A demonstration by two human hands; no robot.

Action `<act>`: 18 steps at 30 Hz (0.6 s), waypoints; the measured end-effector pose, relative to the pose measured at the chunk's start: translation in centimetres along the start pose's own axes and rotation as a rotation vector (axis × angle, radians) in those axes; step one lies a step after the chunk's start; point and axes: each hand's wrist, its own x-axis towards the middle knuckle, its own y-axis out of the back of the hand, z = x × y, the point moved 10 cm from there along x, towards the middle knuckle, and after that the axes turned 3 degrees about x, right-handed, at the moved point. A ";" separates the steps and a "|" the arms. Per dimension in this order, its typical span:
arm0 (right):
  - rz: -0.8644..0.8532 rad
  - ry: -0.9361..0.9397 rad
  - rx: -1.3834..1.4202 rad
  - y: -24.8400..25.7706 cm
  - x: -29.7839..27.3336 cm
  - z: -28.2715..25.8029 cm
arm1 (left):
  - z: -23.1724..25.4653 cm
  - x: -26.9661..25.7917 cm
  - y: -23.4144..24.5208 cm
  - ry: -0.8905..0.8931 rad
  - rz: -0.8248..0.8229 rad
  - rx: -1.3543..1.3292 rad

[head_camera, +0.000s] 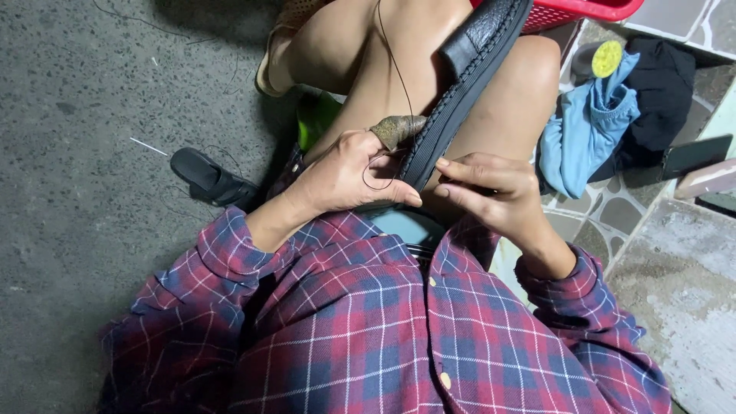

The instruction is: Hand-stitching the sole of a black sandal using a cobbler's needle and thread.

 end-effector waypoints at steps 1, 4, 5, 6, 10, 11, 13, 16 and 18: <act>-0.001 0.000 0.001 0.0 -0.1 0.2 | 0.3 0.0 -0.2 0.001 0.001 0.000; -0.001 -0.107 0.177 -0.1 -0.3 1.9 | 0.8 0.1 -0.5 0.003 -0.002 -0.015; -0.007 -0.109 0.177 -0.1 -0.3 2.0 | 0.5 0.2 -0.7 0.026 -0.015 -0.087; -0.012 -0.110 0.177 -0.1 -0.4 2.1 | 0.1 0.2 -0.9 0.049 -0.029 -0.160; 0.031 0.024 0.003 -0.3 -0.5 0.5 | -0.8 0.1 -0.5 0.079 -0.031 -0.218; 0.045 0.031 -0.058 -0.2 -0.7 0.6 | -0.5 0.1 -0.4 0.075 -0.036 -0.176; 0.057 0.040 -0.121 -0.3 -0.8 0.7 | -0.2 0.2 -0.3 0.070 -0.038 -0.135; 0.091 0.041 -0.118 -0.3 -0.8 0.7 | 0.1 0.3 -0.3 0.058 -0.029 -0.124; 0.110 0.010 -0.105 -0.2 -1.0 1.1 | 0.3 0.4 -0.4 0.042 -0.020 -0.104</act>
